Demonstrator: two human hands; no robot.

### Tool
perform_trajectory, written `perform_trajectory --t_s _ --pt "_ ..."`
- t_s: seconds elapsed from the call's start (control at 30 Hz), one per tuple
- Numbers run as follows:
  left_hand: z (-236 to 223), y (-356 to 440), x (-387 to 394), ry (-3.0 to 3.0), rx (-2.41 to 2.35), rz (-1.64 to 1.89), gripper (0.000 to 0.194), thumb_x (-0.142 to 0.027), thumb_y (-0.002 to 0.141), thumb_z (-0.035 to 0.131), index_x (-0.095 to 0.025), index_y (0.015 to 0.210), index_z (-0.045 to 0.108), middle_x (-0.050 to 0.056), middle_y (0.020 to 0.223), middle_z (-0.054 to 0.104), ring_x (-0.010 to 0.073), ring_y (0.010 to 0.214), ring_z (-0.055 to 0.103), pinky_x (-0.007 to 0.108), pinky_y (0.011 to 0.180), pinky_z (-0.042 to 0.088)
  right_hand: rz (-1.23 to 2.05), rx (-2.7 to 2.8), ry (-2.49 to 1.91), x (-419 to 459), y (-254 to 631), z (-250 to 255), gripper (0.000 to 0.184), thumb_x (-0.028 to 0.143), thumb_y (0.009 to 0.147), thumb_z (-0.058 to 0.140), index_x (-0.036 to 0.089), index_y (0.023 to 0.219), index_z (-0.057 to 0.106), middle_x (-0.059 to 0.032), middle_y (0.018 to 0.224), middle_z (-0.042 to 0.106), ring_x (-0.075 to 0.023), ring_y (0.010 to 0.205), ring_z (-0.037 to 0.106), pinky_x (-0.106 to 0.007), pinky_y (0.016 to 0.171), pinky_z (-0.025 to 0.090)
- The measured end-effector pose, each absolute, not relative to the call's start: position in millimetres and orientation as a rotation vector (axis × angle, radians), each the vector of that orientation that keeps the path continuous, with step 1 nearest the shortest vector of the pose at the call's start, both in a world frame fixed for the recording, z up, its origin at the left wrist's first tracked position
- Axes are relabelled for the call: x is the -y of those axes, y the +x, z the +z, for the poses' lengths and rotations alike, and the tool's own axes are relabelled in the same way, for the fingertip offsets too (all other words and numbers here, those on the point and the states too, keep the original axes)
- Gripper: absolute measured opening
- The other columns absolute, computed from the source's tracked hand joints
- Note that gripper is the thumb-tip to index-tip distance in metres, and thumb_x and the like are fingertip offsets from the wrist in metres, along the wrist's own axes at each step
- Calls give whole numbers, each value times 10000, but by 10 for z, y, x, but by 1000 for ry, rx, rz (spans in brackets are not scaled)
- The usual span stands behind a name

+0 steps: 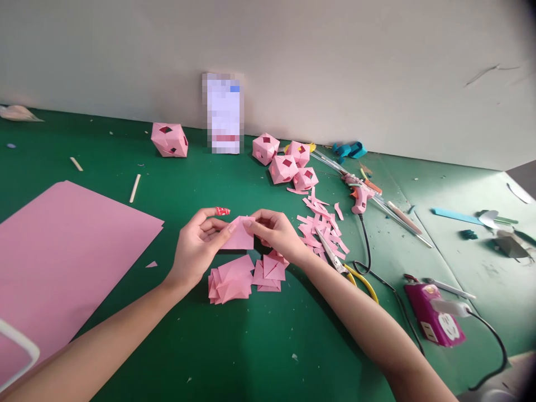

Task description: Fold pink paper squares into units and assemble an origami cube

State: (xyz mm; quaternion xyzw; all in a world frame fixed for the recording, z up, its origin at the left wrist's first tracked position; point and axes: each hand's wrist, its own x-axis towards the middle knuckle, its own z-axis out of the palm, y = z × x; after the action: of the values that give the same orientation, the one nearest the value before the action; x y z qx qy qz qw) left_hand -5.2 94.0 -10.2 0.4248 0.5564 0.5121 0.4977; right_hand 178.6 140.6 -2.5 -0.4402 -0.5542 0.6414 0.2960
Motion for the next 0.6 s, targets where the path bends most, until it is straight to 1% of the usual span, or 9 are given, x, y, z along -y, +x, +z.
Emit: perform_trajectory --t_s 0.13,0.3,0.4,0.6 --pt "-107 -54 -939 1025 -1344 1244 413 -352 740 830 -204 1071 633 4 779 686 158 723 671 262 655 545 1705 1460 -1169 -1410 1779 -27 414 562 775 740 166 817 628 16 709 573 -66 549 402 -204 460 301" --pt "-107 -58 -935 998 -1320 1233 444 -341 733 836 -206 1097 619 1 768 689 169 752 691 277 696 569 1692 1468 -1084 -1402 1772 -25 333 490 819 735 169 864 658 9 743 613 -85 615 489 -224 553 390" --pt "-109 -62 -931 987 -1297 1221 464 -326 726 843 -206 1111 613 4 776 699 180 780 705 292 731 583 1639 1495 -1054 -1394 1762 -52 319 481 839 722 169 888 684 -6 784 640 -98 659 526 -241 603 421" --pt "-100 -67 -936 985 -1286 1203 456 -331 720 848 -212 1093 616 1 767 701 200 799 721 316 749 594 1622 1480 -1114 -1384 1760 -100 352 521 829 720 177 905 717 -9 783 654 -108 653 530 -246 591 424"
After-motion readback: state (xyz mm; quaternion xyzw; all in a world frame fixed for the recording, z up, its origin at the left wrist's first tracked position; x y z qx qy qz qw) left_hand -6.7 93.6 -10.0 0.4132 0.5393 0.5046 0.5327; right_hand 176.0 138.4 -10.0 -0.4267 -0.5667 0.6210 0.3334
